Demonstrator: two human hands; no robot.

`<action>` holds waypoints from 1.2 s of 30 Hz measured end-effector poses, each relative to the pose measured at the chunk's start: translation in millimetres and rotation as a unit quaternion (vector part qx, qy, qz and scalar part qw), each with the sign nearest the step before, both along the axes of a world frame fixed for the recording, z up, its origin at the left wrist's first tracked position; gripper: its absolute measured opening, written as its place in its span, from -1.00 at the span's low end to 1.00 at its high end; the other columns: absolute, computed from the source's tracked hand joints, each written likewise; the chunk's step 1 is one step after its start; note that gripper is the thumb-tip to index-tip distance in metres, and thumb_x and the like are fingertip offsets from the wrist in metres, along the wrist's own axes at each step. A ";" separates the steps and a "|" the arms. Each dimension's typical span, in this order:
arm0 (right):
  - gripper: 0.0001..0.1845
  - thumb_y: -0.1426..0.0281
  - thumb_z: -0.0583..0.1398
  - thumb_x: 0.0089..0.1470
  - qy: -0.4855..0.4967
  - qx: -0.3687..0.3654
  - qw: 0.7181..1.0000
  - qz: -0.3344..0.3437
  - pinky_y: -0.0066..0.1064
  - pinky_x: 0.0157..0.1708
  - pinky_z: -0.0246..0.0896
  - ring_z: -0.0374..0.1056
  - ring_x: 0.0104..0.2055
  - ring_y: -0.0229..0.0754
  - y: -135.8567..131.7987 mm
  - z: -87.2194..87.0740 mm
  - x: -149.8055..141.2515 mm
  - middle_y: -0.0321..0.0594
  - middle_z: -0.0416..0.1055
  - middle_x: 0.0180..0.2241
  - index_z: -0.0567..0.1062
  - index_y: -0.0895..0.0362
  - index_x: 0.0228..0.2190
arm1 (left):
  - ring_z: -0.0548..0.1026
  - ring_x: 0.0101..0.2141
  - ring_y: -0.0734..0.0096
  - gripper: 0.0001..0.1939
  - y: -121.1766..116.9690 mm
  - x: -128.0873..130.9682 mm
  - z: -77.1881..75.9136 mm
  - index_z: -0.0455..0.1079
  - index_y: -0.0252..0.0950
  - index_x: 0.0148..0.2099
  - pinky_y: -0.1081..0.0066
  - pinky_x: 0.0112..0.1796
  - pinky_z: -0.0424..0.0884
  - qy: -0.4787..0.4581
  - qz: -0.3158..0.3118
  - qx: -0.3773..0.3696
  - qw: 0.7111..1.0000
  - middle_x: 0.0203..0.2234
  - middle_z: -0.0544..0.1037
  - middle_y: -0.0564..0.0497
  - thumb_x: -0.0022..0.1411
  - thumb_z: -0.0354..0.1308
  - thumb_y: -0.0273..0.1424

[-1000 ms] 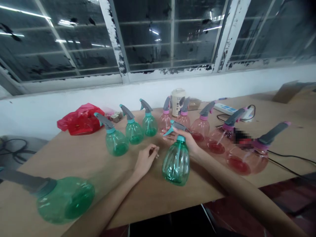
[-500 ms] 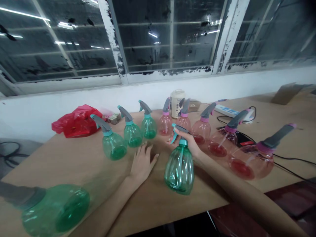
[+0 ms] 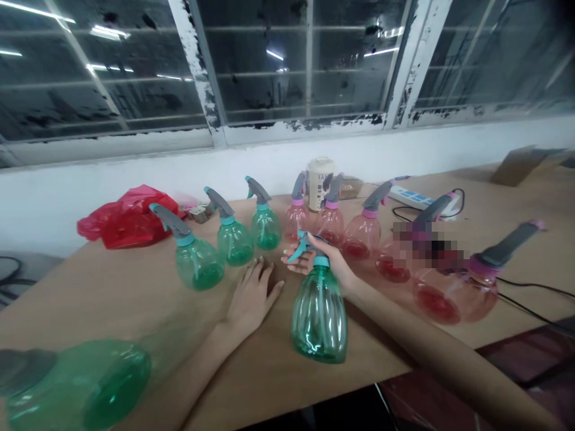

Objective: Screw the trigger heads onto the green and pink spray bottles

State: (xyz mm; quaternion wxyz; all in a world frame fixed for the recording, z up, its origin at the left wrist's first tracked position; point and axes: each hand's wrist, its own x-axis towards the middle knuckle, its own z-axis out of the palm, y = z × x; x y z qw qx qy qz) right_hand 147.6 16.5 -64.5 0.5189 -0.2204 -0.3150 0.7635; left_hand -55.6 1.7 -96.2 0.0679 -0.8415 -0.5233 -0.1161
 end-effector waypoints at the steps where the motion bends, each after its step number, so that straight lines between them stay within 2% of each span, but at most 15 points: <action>1: -0.67 0.13 0.31 0.00 0.002 0.001 1.000 0.005 -0.17 -0.05 0.38 0.51 -0.09 0.01 -1.1 0.0 -0.5 -0.09 0.60 -0.31 0.52 0.15 -0.36 | 0.22 0.26 -0.03 -0.45 0.2 0.0 0.1 0.29 -0.45 0.22 0.01 0.20 0.22 0.005 0.002 -0.003 1.000 0.23 0.31 -0.32 0.41 -0.10 -0.14; 7: -0.64 0.13 0.28 0.03 -0.004 0.003 1.000 0.001 -0.20 -0.06 0.38 0.51 -0.09 0.00 -4.2 1.0 0.0 -0.07 0.59 -0.30 0.55 0.19 -0.32 | 0.24 0.25 -0.03 -0.45 0.4 1.5 -2.5 0.29 -0.44 0.22 0.00 0.20 0.22 0.004 -0.005 0.010 1.000 0.23 0.32 -0.33 0.42 -0.11 -0.14; 12: -0.70 0.16 0.25 0.06 -0.016 0.015 1.000 -0.009 -0.18 -0.07 0.39 0.51 -0.09 0.01 -4.8 3.7 2.5 -0.09 0.59 -0.32 0.54 0.15 -0.32 | 0.24 0.25 -0.06 -0.46 -1.4 3.4 -0.5 0.27 -0.46 0.23 -0.01 0.20 0.22 0.014 -0.001 0.005 1.000 0.23 0.31 -0.36 0.42 -0.10 -0.15; 21: -0.66 0.15 0.32 -0.04 -0.016 0.033 0.999 -0.020 -0.20 -0.09 0.38 0.52 -0.13 0.00 -4.9 3.5 2.6 -0.12 0.58 -0.34 0.56 0.14 -0.31 | 0.24 0.25 -0.03 -0.46 0.6 -0.1 -5.1 0.28 -0.39 0.21 -0.02 0.18 0.25 -0.011 -0.014 0.011 1.000 0.22 0.32 -0.31 0.42 -0.15 -0.12; 24: -0.69 0.17 0.35 -0.08 -0.014 0.040 0.999 -0.032 -0.22 -0.12 0.39 0.52 -0.22 -0.04 -5.4 4.9 2.6 -0.17 0.57 -0.39 0.56 0.14 -0.38 | 0.23 0.25 -0.05 -0.45 0.1 0.1 -4.6 0.28 -0.43 0.22 -0.01 0.19 0.21 -0.009 -0.011 0.005 1.000 0.23 0.30 -0.34 0.42 -0.14 -0.12; 30: -0.77 0.25 0.39 -0.11 -0.046 0.072 0.991 -0.106 -0.23 -0.17 0.39 0.44 -0.49 -0.20 -16.6 13.1 4.8 -0.34 0.46 -0.58 0.51 0.12 -0.52 | 0.24 0.25 -0.03 -0.45 -2.7 2.4 0.2 0.27 -0.42 0.23 0.01 0.20 0.20 0.010 -0.009 0.000 1.000 0.24 0.30 -0.33 0.43 -0.16 -0.13; 33: -0.75 0.22 0.38 -0.10 -0.061 0.081 0.990 -0.103 -0.20 -0.15 0.38 0.49 -0.41 -0.12 -20.0 15.6 4.6 -0.32 0.45 -0.59 0.51 0.12 -0.52 | 0.25 0.25 -0.03 -0.44 -2.6 2.6 0.4 0.26 -0.43 0.24 0.03 0.20 0.21 0.023 -0.006 0.000 1.000 0.24 0.29 -0.33 0.43 -0.17 -0.13; 36: -0.73 0.18 0.38 -0.11 -0.046 0.081 0.991 -0.096 -0.19 -0.11 0.36 0.52 -0.23 -0.03 -16.9 13.6 2.6 -0.24 0.53 -0.49 0.55 0.11 -0.43 | 0.26 0.24 -0.03 -0.45 -2.3 2.6 -0.5 0.27 -0.41 0.23 0.02 0.18 0.23 0.018 -0.011 0.009 1.000 0.23 0.32 -0.31 0.43 -0.17 -0.13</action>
